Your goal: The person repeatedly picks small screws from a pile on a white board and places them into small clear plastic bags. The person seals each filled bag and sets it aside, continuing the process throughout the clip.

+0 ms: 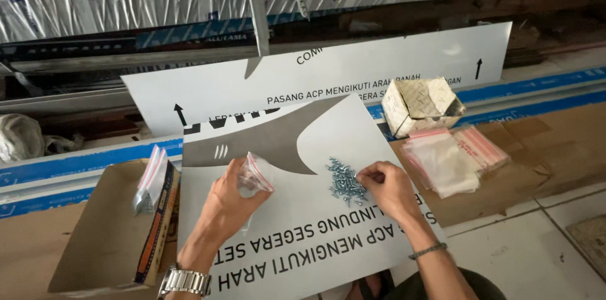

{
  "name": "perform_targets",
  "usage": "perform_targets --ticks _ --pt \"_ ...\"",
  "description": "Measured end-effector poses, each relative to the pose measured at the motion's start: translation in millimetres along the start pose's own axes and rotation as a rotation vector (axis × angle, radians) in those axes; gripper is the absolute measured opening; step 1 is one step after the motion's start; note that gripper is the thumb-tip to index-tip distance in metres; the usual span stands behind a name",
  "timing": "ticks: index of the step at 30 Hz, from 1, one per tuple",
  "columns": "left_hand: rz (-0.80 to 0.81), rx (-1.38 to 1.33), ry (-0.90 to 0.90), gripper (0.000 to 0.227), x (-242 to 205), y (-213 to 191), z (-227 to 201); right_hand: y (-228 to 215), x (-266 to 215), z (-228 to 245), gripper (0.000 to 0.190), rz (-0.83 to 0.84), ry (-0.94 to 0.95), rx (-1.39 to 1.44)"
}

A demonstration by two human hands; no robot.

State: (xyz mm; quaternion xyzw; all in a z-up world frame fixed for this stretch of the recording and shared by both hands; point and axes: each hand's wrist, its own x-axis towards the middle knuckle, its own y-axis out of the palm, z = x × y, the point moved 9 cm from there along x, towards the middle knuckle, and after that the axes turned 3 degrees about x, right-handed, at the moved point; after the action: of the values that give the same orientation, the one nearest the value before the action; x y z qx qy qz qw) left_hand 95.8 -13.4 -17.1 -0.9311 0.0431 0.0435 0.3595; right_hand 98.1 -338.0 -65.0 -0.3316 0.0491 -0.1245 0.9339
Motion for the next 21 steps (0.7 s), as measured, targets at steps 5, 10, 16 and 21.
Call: perform_targets --ticks 5,10,16,21 --pt "-0.025 0.016 0.044 0.059 3 2 4 -1 -3 1 0.011 0.027 0.062 0.050" --pt "-0.024 0.021 0.060 0.059 2 2 0 -2 -2 3 0.012 0.053 0.214 0.113" --pt "0.009 0.005 0.009 0.060 -2 1 -6 -2 8 -12 0.009 0.052 0.362 0.139" --pt "-0.045 0.032 0.107 0.058 1 -1 -10 -2 40 -15 0.016 -0.099 0.176 0.131"
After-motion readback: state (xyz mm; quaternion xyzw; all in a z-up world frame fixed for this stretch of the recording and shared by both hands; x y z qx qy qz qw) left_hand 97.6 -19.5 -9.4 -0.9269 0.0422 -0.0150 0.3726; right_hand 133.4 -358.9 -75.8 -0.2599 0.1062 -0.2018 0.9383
